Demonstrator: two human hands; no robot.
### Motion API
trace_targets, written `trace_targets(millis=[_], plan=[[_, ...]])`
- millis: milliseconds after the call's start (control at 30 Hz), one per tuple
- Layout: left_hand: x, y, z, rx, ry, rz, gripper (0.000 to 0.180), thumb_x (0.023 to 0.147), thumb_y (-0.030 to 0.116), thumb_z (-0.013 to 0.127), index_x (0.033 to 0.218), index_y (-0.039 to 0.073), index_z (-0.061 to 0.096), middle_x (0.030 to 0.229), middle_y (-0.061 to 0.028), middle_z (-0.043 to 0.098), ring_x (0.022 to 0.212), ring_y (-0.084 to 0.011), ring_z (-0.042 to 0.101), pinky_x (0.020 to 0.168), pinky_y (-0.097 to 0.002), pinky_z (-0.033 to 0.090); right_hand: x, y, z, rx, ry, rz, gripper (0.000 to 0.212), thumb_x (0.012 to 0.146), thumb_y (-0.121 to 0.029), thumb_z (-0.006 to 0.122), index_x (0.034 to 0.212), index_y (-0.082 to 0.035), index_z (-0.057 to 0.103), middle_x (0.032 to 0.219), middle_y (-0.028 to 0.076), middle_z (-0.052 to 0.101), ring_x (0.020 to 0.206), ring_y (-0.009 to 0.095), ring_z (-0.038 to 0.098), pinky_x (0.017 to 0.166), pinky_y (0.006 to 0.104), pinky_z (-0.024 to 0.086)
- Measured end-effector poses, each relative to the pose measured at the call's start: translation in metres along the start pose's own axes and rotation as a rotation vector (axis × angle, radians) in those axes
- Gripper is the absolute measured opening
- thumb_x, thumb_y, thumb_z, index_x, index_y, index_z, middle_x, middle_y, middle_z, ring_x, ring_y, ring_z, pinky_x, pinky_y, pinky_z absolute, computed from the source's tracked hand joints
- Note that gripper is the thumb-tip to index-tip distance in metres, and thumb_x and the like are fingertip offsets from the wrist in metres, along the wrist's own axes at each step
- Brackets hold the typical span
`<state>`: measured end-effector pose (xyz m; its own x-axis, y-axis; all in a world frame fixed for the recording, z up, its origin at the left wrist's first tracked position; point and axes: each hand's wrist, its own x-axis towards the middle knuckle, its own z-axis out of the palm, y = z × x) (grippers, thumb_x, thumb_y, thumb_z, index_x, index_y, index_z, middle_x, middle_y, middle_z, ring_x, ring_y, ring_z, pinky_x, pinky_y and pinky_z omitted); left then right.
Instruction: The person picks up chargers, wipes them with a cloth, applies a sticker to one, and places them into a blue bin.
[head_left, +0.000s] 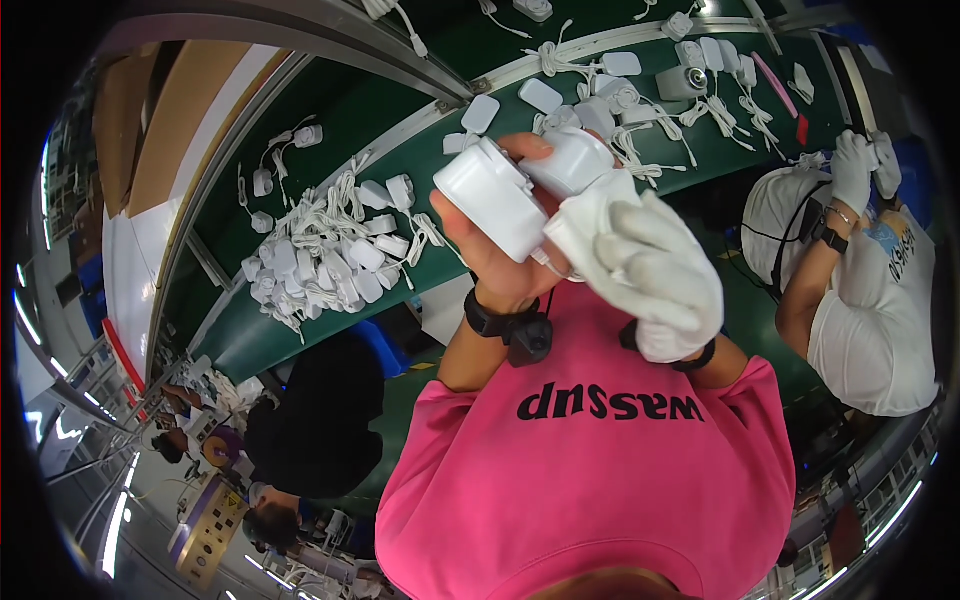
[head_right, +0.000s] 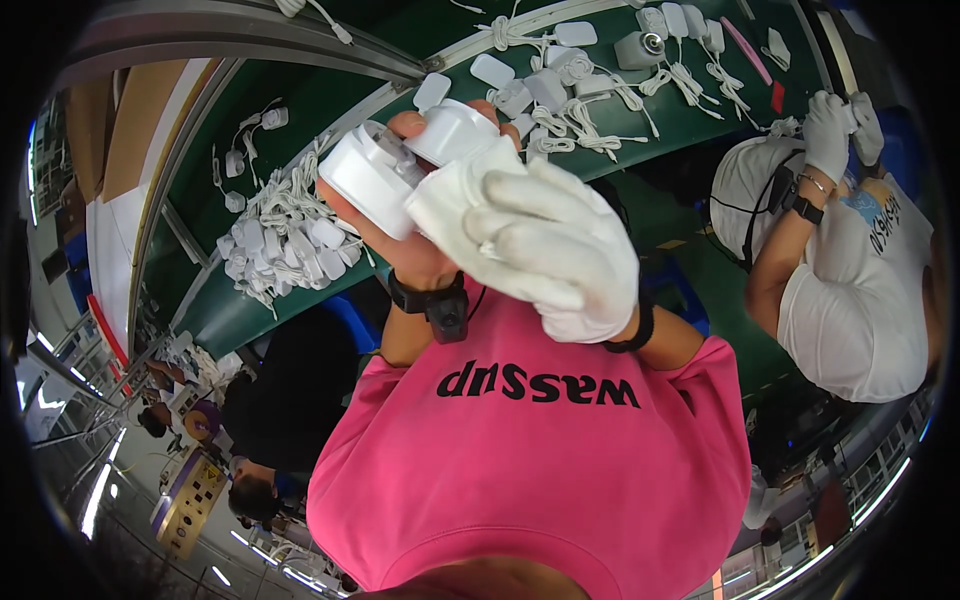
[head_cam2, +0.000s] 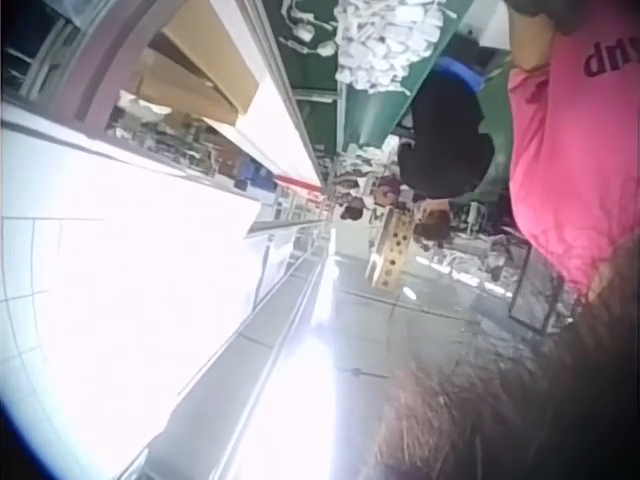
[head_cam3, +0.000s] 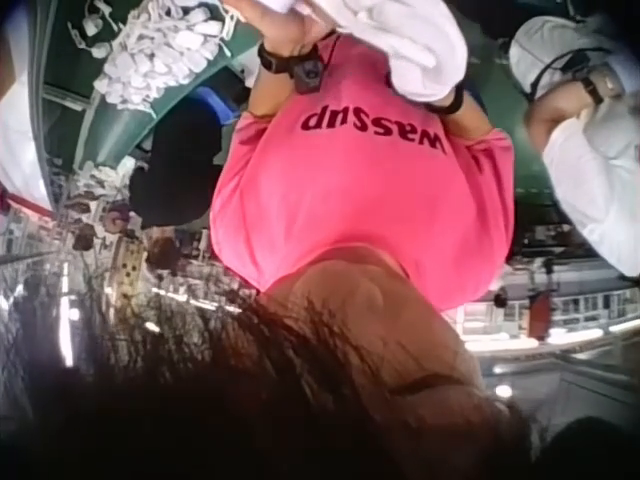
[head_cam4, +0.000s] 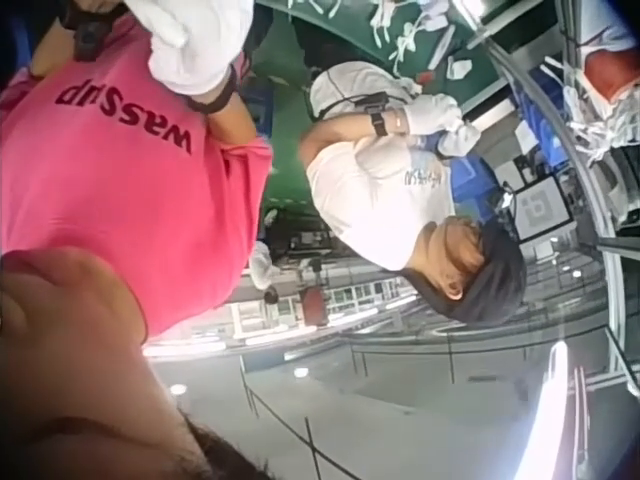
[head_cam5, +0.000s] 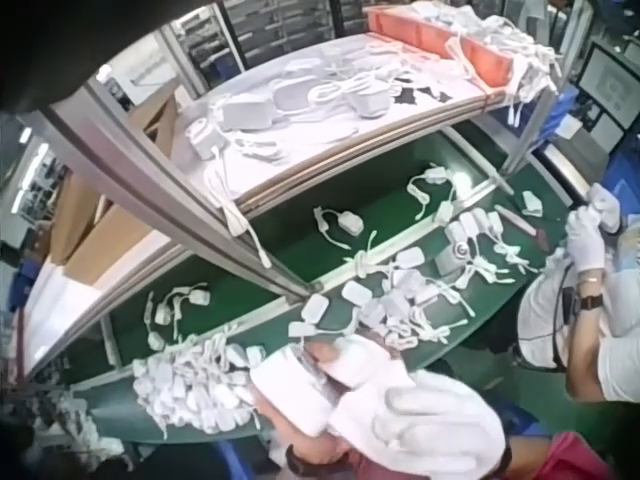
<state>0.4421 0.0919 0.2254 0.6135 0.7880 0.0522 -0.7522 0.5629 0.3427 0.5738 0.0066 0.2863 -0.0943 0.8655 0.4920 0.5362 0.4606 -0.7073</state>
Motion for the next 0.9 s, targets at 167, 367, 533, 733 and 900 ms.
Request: trace_targets(millis=[167,367,533,733,900], plan=[[0.001,-0.001,0.015,-0.14,-0.02,0.011,0.085,0.076,0.079,0.036,0.114,0.003,0.045,0.122,-0.0242,0.048,0.112,-0.0381,0.048,0.091,-0.0475,0.043,-0.01,0.002,0.018,0.213,0.427,0.063,0.033,0.065,-0.022,0.059,0.088,0.002,0.062,0.102,0.021,0.06,0.101,0.032,0.056,0.1,0.0514,0.033],[-0.013,-0.004,0.016,0.08,0.301,0.046,0.087,0.076,0.079,0.035,0.114,0.001,0.044,0.121,-0.0181,0.05,0.11,-0.0301,0.05,0.092,-0.0418,0.043,0.022,-0.003,0.015,-0.263,0.096,-0.061,0.028,0.063,-0.021,0.061,0.086,-0.005,0.061,0.096,0.013,0.062,0.097,0.028,0.058,0.088,0.0433,0.043],[-0.016,-0.004,-0.013,0.192,0.031,0.046,0.087,0.079,0.078,0.031,0.115,0.0,0.045,0.118,-0.0141,0.051,0.107,-0.0246,0.051,0.093,-0.0365,0.042,0.007,-0.002,0.038,-0.392,0.118,-0.106,0.026,0.062,-0.015,0.064,0.087,-0.01,0.06,0.098,0.003,0.062,0.094,0.022,0.059,0.079,0.0363,0.047],[-0.023,-0.01,0.005,0.287,0.303,0.065,0.085,0.078,0.078,0.033,0.114,0.003,0.048,0.117,-0.0163,0.05,0.104,-0.0293,0.05,0.092,-0.0421,0.04,0.022,0.001,0.034,-0.409,0.125,-0.11,0.028,0.056,-0.025,0.057,0.08,-0.011,0.058,0.086,0.001,0.06,0.079,0.023,0.058,0.064,0.0336,0.043],[-0.005,-0.008,0.012,0.081,0.27,-0.013,0.076,0.073,0.079,0.041,0.112,0.015,0.055,0.121,-0.0201,0.047,0.106,-0.0397,0.047,0.09,-0.0549,0.038,0.014,0.013,0.036,-0.365,0.124,-0.11,0.024,0.062,-0.022,0.057,0.083,-0.009,0.06,0.088,0.004,0.06,0.085,0.022,0.058,0.07,0.0323,0.044]])
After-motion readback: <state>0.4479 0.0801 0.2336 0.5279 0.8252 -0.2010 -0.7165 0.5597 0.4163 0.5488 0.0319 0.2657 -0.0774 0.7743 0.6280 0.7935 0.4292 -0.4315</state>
